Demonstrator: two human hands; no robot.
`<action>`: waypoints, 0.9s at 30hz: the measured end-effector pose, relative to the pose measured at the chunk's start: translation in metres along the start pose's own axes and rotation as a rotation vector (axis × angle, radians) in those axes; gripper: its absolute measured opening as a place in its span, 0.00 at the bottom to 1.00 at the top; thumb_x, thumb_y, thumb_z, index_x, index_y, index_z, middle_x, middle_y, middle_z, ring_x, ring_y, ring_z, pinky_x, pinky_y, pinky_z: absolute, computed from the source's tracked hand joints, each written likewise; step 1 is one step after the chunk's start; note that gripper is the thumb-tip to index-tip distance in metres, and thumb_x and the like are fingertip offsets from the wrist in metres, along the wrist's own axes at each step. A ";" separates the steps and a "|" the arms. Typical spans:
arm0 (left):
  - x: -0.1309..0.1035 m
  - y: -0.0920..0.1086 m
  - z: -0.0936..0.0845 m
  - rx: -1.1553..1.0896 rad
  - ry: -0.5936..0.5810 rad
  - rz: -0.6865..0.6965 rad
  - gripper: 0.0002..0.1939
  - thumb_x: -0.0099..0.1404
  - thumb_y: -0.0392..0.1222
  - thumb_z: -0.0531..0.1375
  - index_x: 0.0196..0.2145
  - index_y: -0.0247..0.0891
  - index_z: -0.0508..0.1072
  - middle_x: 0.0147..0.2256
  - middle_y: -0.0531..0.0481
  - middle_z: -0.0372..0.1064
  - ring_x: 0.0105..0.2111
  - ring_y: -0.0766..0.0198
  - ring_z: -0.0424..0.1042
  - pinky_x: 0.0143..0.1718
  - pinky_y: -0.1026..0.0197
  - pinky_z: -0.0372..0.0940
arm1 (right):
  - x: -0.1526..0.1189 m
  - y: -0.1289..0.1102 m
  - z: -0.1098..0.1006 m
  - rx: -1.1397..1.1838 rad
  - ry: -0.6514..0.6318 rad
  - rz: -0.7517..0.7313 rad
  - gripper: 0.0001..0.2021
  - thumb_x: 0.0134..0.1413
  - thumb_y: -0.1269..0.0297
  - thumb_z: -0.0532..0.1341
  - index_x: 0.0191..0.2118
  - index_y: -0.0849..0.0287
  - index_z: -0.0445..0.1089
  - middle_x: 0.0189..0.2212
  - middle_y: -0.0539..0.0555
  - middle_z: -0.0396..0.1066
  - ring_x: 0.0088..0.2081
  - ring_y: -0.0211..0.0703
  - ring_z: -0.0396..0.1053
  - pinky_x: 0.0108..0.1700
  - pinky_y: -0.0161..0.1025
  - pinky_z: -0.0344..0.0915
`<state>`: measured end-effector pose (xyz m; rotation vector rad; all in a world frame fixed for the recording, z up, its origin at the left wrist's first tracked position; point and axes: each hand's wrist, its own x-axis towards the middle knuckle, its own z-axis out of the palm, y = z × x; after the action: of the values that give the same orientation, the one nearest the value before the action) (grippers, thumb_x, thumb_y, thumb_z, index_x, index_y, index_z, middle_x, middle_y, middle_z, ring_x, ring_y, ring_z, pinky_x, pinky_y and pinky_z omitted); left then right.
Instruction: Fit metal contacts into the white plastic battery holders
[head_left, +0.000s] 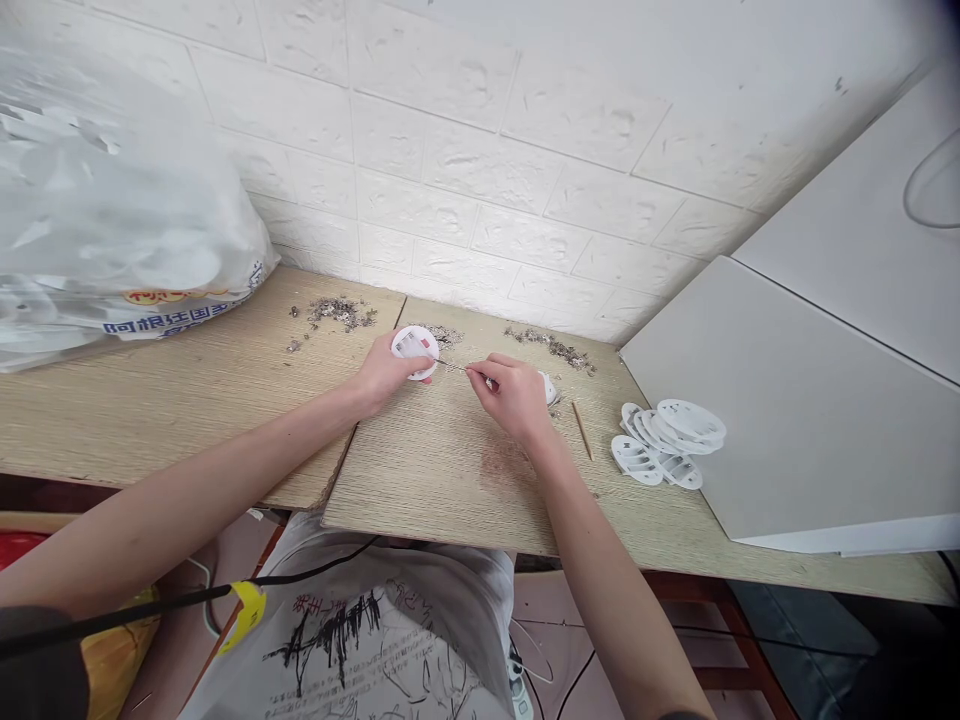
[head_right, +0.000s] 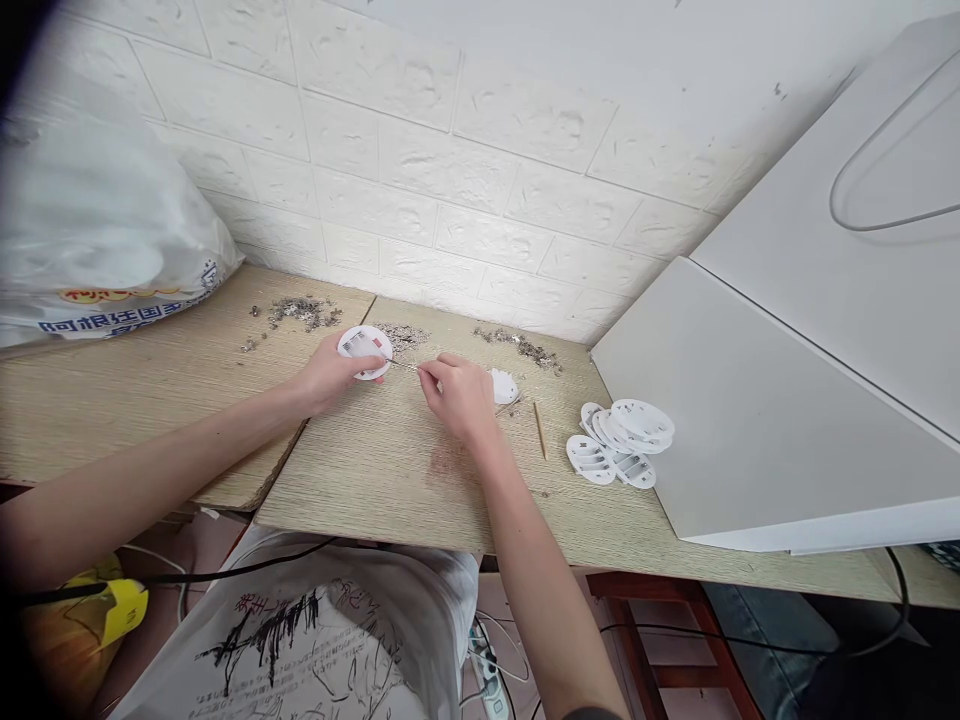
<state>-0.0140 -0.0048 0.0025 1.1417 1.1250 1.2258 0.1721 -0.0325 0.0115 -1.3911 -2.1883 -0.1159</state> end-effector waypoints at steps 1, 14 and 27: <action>0.000 -0.001 0.000 0.001 -0.001 0.001 0.16 0.42 0.35 0.67 0.31 0.35 0.71 0.31 0.48 0.71 0.27 0.64 0.69 0.29 0.59 0.68 | 0.000 0.000 0.000 -0.003 0.000 -0.001 0.14 0.61 0.65 0.53 0.33 0.58 0.76 0.26 0.53 0.71 0.26 0.36 0.63 0.27 0.35 0.49; 0.000 0.000 0.000 -0.007 -0.013 0.003 0.16 0.41 0.35 0.67 0.31 0.34 0.72 0.32 0.47 0.72 0.28 0.64 0.69 0.30 0.60 0.69 | 0.000 0.000 -0.002 -0.019 -0.015 0.001 0.15 0.61 0.65 0.53 0.31 0.58 0.76 0.26 0.53 0.70 0.27 0.37 0.63 0.26 0.36 0.47; -0.003 -0.002 0.000 0.151 0.009 0.100 0.13 0.47 0.35 0.64 0.32 0.36 0.70 0.31 0.49 0.70 0.29 0.63 0.68 0.30 0.61 0.67 | -0.001 -0.003 0.001 -0.101 -0.019 -0.028 0.16 0.62 0.65 0.51 0.30 0.58 0.76 0.25 0.54 0.70 0.27 0.38 0.62 0.26 0.37 0.44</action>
<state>-0.0141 -0.0081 0.0003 1.3212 1.1949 1.2401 0.1697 -0.0341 0.0103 -1.4222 -2.2458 -0.2271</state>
